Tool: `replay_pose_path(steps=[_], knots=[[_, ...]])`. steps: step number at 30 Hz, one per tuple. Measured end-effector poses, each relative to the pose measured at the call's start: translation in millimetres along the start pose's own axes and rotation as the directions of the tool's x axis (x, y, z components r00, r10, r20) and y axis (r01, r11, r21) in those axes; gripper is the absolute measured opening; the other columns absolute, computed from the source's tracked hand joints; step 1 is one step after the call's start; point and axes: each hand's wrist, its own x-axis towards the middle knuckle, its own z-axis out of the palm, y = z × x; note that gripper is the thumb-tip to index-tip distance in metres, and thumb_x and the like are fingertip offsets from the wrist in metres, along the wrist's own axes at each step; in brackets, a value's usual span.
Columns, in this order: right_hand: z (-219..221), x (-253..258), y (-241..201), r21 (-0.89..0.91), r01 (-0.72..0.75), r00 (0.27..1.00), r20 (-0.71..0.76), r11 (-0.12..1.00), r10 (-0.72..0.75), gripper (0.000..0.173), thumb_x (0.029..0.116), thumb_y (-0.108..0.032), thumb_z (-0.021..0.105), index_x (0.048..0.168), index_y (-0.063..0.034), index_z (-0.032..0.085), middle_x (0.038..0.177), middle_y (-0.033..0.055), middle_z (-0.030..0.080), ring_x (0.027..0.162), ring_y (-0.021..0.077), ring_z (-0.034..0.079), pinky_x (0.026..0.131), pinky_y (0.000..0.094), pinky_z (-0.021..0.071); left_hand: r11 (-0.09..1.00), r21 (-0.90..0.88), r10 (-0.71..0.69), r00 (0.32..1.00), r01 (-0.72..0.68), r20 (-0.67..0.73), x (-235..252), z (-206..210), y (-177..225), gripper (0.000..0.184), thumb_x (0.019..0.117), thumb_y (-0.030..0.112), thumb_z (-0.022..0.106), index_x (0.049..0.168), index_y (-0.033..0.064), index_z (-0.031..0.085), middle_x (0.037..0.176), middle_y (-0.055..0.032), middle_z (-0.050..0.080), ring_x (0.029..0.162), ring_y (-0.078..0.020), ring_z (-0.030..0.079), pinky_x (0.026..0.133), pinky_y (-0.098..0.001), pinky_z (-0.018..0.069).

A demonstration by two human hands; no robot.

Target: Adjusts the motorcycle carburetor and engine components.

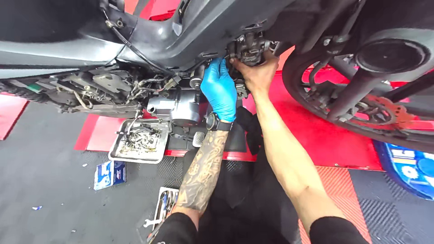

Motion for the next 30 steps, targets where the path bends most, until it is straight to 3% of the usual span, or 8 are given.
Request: replay_pose_path(steps=[7, 13, 16, 18, 22, 25, 30], knots=[[2.6, -0.1, 1.8, 0.028, 0.003, 1.0, -0.004, 1.0, -0.003, 0.071, 0.0578, -0.056, 0.093, 0.108, -0.0093, 0.074, 0.097, -0.0004, 0.076, 0.092, 0.0075, 0.072, 0.085, 0.0348, 0.0604, 0.953, 0.199, 0.237, 0.971, -0.227, -0.029, 2.4, 3.6, -12.4, 0.02, 0.098, 0.007, 0.065, 0.108, 0.0115, 0.082, 0.1, -0.0068, 0.079, 0.098, -0.0129, 0.074, 0.09, -0.0264, 0.0573], [3.2, 1.7, 5.2, 0.038, 0.018, 1.0, 0.009, 0.999, -0.018, 0.074, 0.0589, -0.059, 0.092, 0.111, -0.0087, 0.073, 0.098, -0.0003, 0.076, 0.092, 0.0079, 0.072, 0.085, 0.0362, 0.0603, 0.935, 0.303, 0.203, 0.979, -0.185, -0.028, -2.9, 1.4, -1.4, 0.021, 0.1003, 0.013, 0.064, 0.114, 0.0089, 0.078, 0.105, -0.0055, 0.079, 0.097, -0.0131, 0.076, 0.087, -0.0304, 0.059], [1.2, 0.5, 7.2, 0.073, 0.034, 0.999, 0.037, 0.997, -0.037, 0.081, 0.059, -0.06, 0.092, 0.115, -0.0058, 0.07, 0.1, 0.0014, 0.076, 0.094, 0.0083, 0.072, 0.087, 0.0349, 0.06, 0.978, 0.207, 0.042, 0.998, -0.03, -0.053, -2.5, 3.1, 5.1, 0.017, 0.0981, 0.015, 0.067, 0.11, 0.0092, 0.079, 0.101, -0.003, 0.079, 0.096, -0.0092, 0.074, 0.089, -0.028, 0.0572], [-2.2, 0.9, 10.8, 0.144, 0.094, 0.99, 0.088, 0.985, -0.107, 0.081, 0.0641, -0.056, 0.091, 0.119, -0.0009, 0.067, 0.102, 0.004, 0.075, 0.096, 0.0079, 0.072, 0.089, 0.0322, 0.0597, 0.992, 0.053, -0.109, 0.993, 0.111, -0.043, 1.1, 1.3, 10.4, 0.016, 0.0959, 0.016, 0.072, 0.107, 0.0078, 0.079, 0.101, -0.0026, 0.079, 0.097, -0.0072, 0.073, 0.092, -0.0269, 0.0571], [-12.5, 5.7, 26.3, 0.273, 0.169, 0.95, 0.21, 0.947, -0.231, 0.066, 0.0852, -0.049, 0.076, 0.123, 0.004, 0.063, 0.104, 0.0071, 0.074, 0.095, 0.0074, 0.072, 0.087, 0.0311, 0.0611, 0.922, -0.218, -0.314, 0.947, 0.32, 0.062, 10.7, -2.4, 12.2, 0.017, 0.0908, 0.016, 0.08, 0.101, 0.0024, 0.078, 0.089, -0.0075, 0.077, 0.08, -0.0149, 0.074, 0.073, -0.0324, 0.0624], [-13.2, 8.5, 28.1, 0.275, 0.174, 0.945, 0.223, 0.946, -0.238, 0.065, 0.0857, -0.048, 0.076, 0.124, 0.0028, 0.064, 0.107, 0.0075, 0.074, 0.098, 0.0076, 0.071, 0.089, 0.0309, 0.06, 0.786, -0.361, -0.448, 0.865, 0.502, 0.227, 13.3, -8.7, 18.5, 0.024, 0.0977, 0.017, 0.072, 0.112, -0.0027, 0.072, 0.097, -0.0128, 0.075, 0.084, -0.0196, 0.074, 0.073, -0.0338, 0.0628], [-10.9, 6.3, 25.2, 0.348, 0.139, 0.952, 0.21, 0.927, -0.221, 0.056, 0.0863, -0.039, 0.079, 0.121, 0.0028, 0.065, 0.105, 0.006, 0.074, 0.095, 0.0059, 0.072, 0.085, 0.0271, 0.0617, 0.489, -0.453, -0.6, 0.665, 0.745, 0.446, 16.4, -16.9, 27.0, 0.037, 0.1059, 0.024, 0.059, 0.137, 0.0038, 0.059, 0.123, -0.0124, 0.07, 0.109, -0.0206, 0.07, 0.089, -0.0347, 0.0594]])
